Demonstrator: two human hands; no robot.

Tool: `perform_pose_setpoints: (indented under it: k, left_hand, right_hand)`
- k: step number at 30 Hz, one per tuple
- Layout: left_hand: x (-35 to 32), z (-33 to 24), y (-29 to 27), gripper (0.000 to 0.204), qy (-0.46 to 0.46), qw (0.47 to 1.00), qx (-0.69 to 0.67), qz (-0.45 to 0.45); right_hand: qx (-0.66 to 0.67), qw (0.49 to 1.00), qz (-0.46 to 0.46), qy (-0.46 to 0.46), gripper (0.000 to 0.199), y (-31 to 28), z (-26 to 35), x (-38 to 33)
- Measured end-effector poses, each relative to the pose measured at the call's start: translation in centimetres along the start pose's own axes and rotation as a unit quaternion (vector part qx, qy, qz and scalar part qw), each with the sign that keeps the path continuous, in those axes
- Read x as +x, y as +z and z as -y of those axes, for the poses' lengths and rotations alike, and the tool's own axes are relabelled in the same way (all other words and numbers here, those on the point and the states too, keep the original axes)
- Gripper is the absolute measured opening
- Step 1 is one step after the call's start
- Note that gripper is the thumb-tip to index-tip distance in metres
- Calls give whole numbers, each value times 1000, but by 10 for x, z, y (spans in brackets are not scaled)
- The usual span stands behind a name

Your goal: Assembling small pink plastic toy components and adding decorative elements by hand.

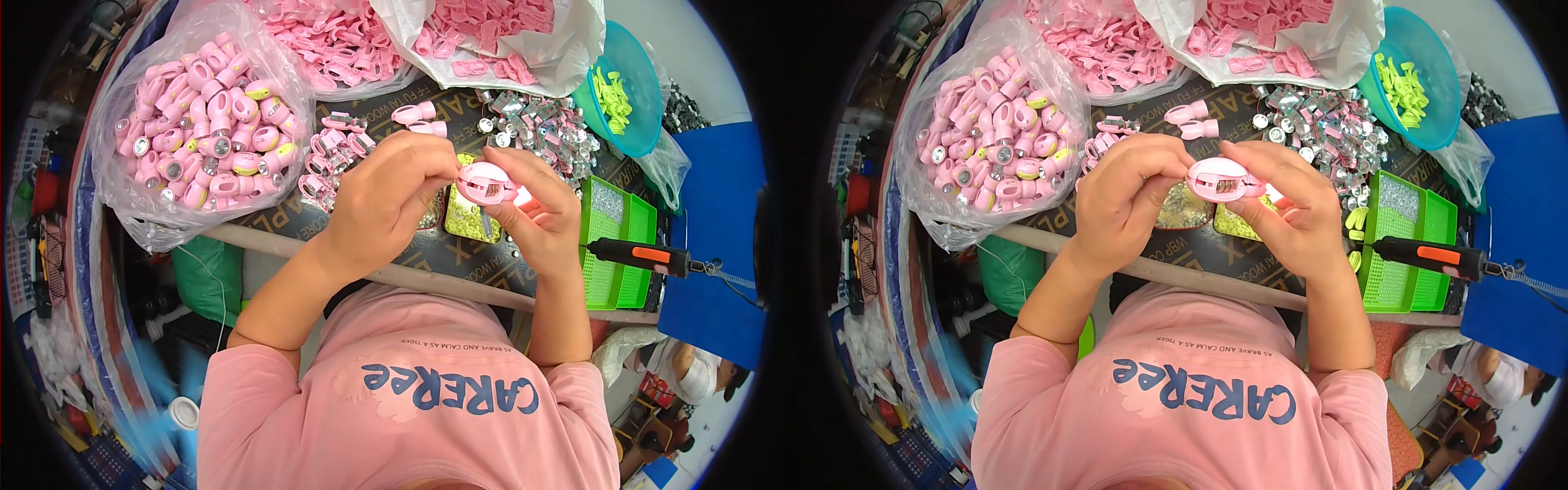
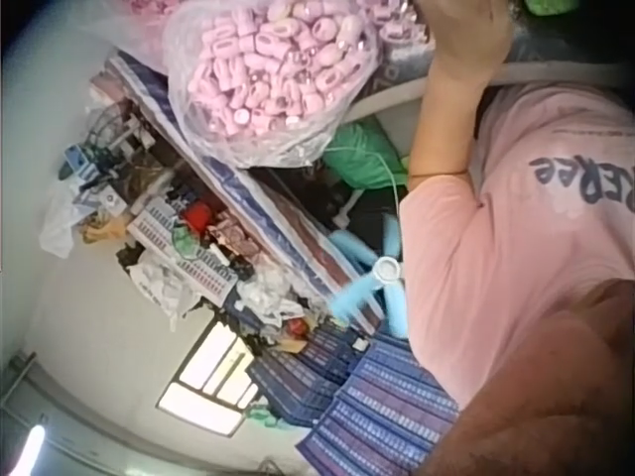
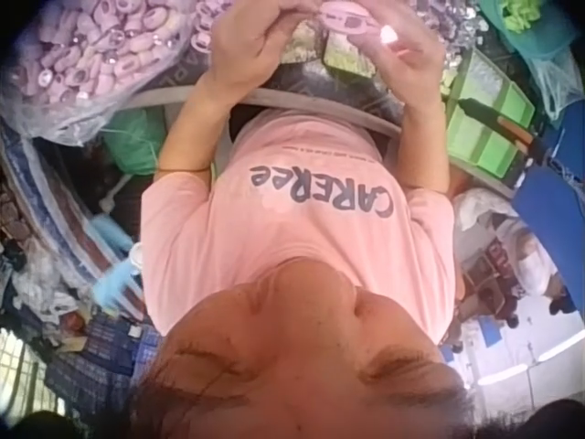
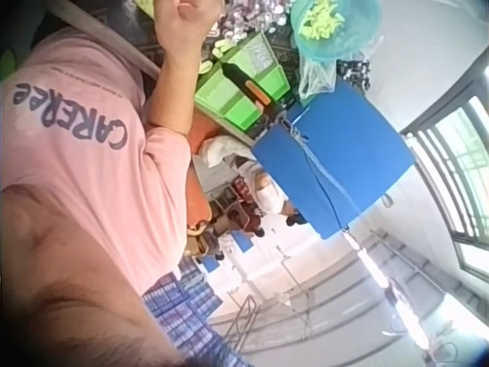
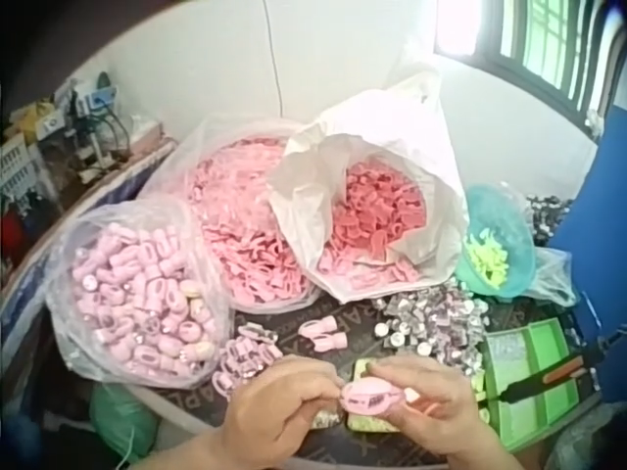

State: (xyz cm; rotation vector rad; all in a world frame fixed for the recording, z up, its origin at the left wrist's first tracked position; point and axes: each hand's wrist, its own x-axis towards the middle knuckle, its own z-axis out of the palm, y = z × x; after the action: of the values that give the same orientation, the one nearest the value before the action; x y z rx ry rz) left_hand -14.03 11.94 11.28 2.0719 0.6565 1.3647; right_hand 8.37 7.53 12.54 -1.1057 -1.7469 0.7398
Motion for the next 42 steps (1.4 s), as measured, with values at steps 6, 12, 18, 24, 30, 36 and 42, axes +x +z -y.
perform_pose_setpoints:
  k: [6,12,18,24,30,36,42]
  left_hand:
    - [2,-3,5,13,17,999,-36,-29]
    - [1,-6,8,16,32,995,-83,-44]
    - [1,-4,6,11,53,995,-69,-41]
    - [2,-1,1,9,57,995,-84,-18]
    - [-4,-1,1,13,-35,983,-175,-40]
    - [-2,-2,-5,8,-20,985,-166,-41]
    - [3,-3,-7,9,20,993,-100,-56]
  right_hand:
    - [15,999,-34,-7,48,5,2,-1]
    - [-7,998,-14,-55,51,4,2,-2]
    - [-40,995,-20,-86,52,8,5,-1]
    - [-3,998,-47,-42,51,17,10,-1]
    - [-28,997,-43,-54,50,16,13,0]
    - [-61,994,-56,-69,44,14,16,4]
    - [-69,991,-70,-94,43,14,14,5]
